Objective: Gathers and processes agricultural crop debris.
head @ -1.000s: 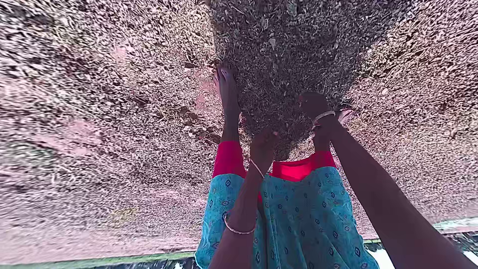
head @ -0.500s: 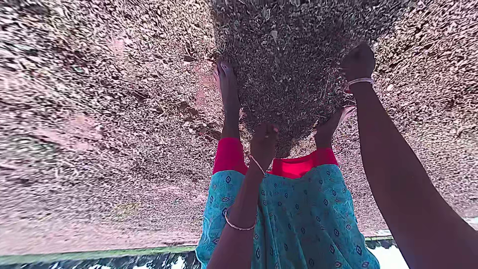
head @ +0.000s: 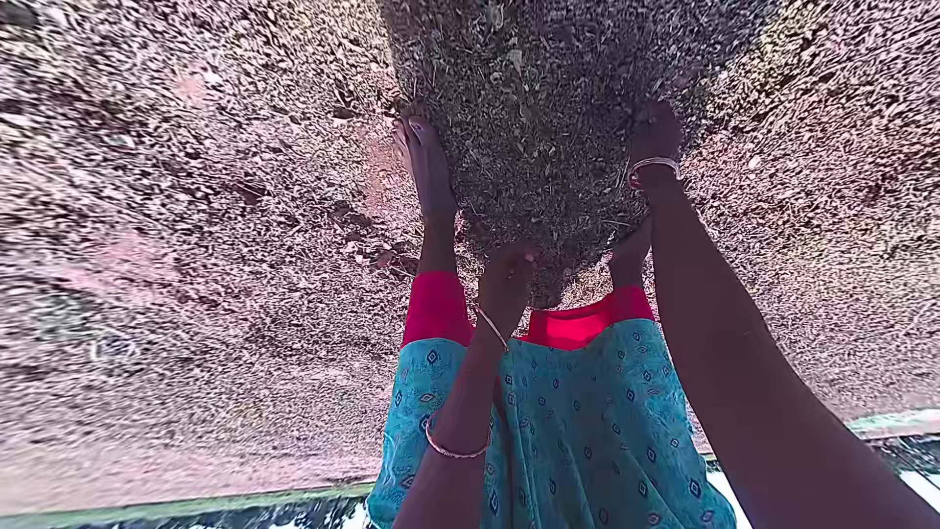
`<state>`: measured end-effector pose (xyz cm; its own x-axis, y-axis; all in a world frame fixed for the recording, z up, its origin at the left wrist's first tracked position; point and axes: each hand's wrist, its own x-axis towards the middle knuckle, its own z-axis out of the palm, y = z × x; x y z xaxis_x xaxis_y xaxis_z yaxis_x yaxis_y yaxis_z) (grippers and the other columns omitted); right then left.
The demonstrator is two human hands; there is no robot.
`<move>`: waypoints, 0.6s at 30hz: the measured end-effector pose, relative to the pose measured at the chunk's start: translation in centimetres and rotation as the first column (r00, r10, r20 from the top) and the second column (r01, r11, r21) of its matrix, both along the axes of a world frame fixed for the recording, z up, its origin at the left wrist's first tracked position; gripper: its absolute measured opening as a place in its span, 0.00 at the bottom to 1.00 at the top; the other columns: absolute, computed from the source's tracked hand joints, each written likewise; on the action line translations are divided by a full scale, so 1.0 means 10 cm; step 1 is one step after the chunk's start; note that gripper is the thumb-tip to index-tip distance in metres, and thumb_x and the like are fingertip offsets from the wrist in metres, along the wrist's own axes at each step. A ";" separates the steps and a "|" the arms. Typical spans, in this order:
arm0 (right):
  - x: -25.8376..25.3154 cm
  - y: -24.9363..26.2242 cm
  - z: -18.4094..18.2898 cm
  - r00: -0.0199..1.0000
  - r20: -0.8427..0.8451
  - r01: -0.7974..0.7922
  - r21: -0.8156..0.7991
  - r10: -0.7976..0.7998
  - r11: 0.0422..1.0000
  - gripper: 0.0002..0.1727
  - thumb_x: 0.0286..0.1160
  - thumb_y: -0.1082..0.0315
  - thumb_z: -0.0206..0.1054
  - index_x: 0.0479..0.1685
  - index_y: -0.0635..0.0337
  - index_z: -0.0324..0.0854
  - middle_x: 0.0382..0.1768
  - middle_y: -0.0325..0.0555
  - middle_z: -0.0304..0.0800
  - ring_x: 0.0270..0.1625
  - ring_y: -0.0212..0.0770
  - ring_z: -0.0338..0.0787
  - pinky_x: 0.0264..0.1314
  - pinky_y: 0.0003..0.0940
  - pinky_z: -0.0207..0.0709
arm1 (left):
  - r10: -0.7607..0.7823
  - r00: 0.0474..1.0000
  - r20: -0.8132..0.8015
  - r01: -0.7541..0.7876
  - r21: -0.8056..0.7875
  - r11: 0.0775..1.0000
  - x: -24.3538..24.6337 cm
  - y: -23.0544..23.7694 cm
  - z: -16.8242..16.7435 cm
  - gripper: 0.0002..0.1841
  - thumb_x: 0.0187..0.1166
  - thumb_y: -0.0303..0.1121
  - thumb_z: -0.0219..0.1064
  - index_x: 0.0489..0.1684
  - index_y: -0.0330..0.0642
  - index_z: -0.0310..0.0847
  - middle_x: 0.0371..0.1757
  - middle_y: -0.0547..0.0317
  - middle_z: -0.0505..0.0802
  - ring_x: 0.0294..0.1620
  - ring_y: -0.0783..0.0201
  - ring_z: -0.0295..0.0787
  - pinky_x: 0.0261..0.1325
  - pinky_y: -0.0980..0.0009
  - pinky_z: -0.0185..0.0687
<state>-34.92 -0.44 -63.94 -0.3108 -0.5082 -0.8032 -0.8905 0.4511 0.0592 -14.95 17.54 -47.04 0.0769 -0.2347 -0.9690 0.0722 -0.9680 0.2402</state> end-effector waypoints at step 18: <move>-0.10 0.17 -0.18 0.995 0.094 -0.030 -0.068 0.037 0.997 0.37 0.62 0.77 0.74 0.79 0.61 0.71 0.71 0.68 0.81 0.72 0.65 0.84 0.72 0.61 0.78 | -0.044 0.999 0.004 0.044 -0.006 0.999 -0.01 -0.04 0.01 0.13 0.91 0.33 0.55 0.62 0.36 0.80 0.54 0.48 0.89 0.48 0.60 0.90 0.55 0.60 0.87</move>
<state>-35.93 1.28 -65.73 -0.2167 -0.5699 -0.7926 -0.9054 0.4211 -0.0552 -15.02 17.12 -46.99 0.0703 -0.2440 -0.9672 0.0291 -0.9687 0.2465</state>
